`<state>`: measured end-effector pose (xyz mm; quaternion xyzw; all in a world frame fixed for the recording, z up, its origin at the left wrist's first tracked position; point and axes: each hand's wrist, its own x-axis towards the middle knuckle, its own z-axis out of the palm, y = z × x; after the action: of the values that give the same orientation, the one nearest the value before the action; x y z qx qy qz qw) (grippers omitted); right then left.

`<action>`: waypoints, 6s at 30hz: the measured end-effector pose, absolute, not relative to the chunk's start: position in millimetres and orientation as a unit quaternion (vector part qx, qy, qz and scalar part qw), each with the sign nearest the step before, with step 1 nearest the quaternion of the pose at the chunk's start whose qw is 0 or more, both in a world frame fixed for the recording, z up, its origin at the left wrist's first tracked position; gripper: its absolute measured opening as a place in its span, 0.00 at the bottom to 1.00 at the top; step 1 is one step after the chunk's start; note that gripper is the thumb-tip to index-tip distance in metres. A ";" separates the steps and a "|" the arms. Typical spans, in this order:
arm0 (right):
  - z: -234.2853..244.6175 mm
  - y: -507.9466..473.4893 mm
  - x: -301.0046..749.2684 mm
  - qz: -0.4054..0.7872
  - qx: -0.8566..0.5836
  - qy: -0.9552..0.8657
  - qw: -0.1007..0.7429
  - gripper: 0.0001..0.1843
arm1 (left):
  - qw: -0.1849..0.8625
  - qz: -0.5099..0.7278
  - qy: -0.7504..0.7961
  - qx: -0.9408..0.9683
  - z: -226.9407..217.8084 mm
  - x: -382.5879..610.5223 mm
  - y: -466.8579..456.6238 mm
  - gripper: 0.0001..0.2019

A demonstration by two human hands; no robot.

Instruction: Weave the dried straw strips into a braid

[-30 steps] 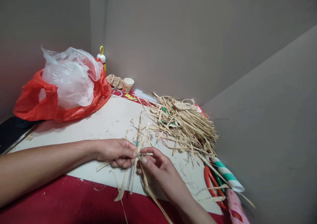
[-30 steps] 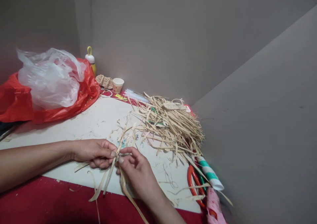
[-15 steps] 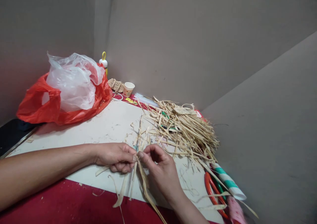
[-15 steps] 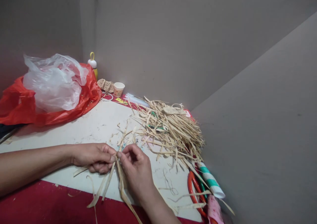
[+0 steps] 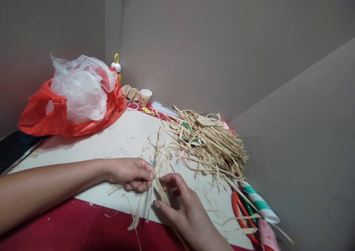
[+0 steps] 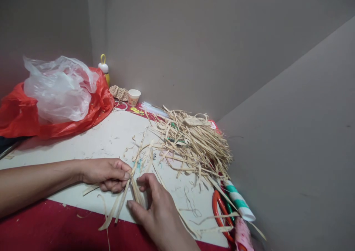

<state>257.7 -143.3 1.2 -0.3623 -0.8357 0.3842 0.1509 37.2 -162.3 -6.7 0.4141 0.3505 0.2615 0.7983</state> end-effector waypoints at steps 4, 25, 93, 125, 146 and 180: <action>-2.6 -143.0 256.2 0.318 -0.304 -0.877 0.193 0.04 | 0.797 0.258 0.358 0.412 -4.4 37.7 -162.8 0.14; -3.7 -138.4 240.8 0.292 -0.261 -0.864 0.317 0.05 | 0.794 0.260 0.353 0.421 -7.0 38.0 -163.0 0.13; 21.6 -145.3 233.6 0.630 -0.430 -0.643 0.068 0.18 | 0.591 0.344 0.456 0.571 -4.9 64.7 -175.9 0.12; 45.5 -172.3 250.5 0.285 -0.393 -0.872 0.071 0.20 | 0.652 0.319 0.472 0.501 8.3 60.8 -172.1 0.13; 7.7 -124.0 234.6 0.630 -0.353 -0.692 0.010 0.29 | 0.559 0.200 0.486 0.641 25.4 49.3 -173.0 0.13; -5.4 -161.4 216.7 0.834 -0.314 -0.414 0.184 0.19 | 0.570 0.253 0.598 0.503 26.5 88.0 -212.8 0.06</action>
<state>216.7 -161.4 -5.4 -0.3144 -0.4142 0.8341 0.1841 88.0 -212.8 26.5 0.5035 0.5983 0.2533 0.5696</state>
